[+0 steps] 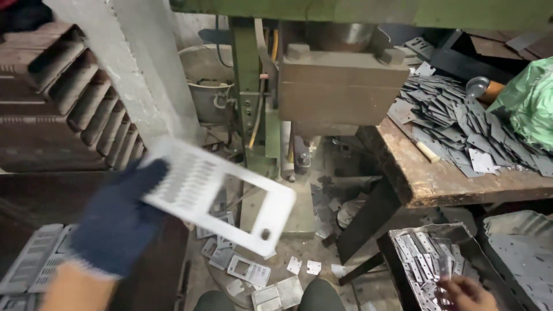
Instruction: Stamping and shaping small metal plates using an industrial press machine and performing basic tool maintenance.
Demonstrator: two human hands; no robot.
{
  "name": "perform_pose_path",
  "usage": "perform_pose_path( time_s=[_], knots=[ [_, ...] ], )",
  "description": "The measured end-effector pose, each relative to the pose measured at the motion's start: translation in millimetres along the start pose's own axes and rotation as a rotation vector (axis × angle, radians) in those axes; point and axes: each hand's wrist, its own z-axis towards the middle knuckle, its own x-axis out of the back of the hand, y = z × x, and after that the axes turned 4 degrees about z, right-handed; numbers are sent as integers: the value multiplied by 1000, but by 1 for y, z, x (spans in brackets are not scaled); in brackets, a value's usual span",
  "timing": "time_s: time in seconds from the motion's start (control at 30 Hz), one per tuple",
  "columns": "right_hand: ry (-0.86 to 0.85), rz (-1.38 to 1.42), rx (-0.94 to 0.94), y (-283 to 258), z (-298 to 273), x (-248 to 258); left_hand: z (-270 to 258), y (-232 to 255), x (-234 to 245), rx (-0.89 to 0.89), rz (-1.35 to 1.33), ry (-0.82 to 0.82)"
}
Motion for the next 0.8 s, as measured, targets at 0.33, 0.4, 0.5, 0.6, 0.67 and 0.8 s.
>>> perform_pose_path(
  time_s=[0.33, 0.4, 0.5, 0.6, 0.67, 0.8],
  knots=[
    [37, 657, 183, -182, -154, -67, 9, -69, -87, -329, 272, -209],
    [-36, 730, 262, -230, -207, -92, 3, -68, -95, -342, 278, -222],
    [-208, 844, 418, -255, -236, -113, -10, -61, -106, -175, 49, -191],
    [-371, 897, 535, -259, -228, -131, -19, -44, -121, 8, -182, -173],
    [-437, 899, 558, -271, -237, -148, -23, -39, -127, 19, -185, -188],
    [-486, 830, 294, -316, -301, -186, -34, -52, -120, 70, -212, -195]
  ],
)
